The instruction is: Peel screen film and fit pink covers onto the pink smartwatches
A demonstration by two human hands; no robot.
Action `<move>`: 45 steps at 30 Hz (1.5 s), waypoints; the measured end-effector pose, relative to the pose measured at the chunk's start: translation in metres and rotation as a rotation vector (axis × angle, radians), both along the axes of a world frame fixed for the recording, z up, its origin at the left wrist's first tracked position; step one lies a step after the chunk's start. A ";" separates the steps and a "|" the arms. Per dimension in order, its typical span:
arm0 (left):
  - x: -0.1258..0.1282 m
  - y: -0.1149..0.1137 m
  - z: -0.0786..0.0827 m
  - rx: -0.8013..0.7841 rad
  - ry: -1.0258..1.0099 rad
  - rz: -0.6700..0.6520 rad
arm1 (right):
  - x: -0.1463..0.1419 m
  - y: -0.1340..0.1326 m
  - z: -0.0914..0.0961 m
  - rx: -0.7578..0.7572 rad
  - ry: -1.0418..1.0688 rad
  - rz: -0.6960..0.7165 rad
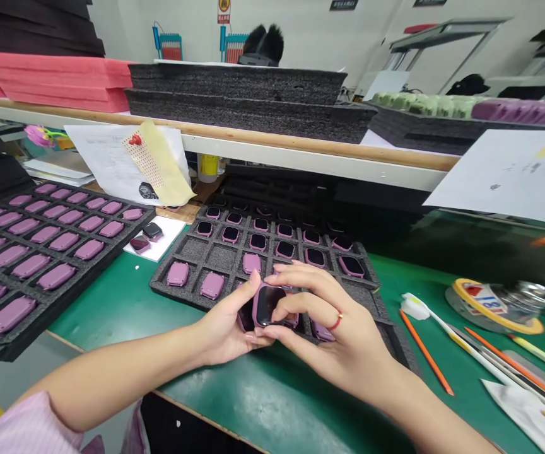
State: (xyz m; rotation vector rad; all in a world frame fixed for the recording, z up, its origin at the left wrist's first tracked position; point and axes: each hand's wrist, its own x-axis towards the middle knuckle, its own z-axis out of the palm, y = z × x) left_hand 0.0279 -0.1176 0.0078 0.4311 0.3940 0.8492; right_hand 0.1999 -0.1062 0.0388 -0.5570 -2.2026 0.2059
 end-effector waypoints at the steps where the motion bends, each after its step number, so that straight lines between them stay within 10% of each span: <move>1: 0.000 0.000 0.001 -0.003 -0.012 0.002 | -0.001 0.001 0.001 0.015 0.024 -0.001; 14: -0.003 0.001 0.002 0.006 -0.022 -0.056 | 0.006 0.003 0.005 -0.469 0.738 -0.173; 20: -0.004 0.000 0.001 0.029 -0.021 -0.067 | 0.007 0.002 0.007 -0.207 0.673 -0.235; 26: -0.005 -0.002 0.003 0.036 -0.016 -0.056 | 0.019 -0.006 0.008 0.145 0.148 -0.027; 39: -0.003 -0.004 0.004 0.144 0.134 0.006 | 0.006 -0.013 0.001 0.295 -0.032 -0.055; 45: -0.001 -0.007 0.004 0.269 0.222 0.061 | -0.002 -0.015 -0.003 0.085 0.011 -0.128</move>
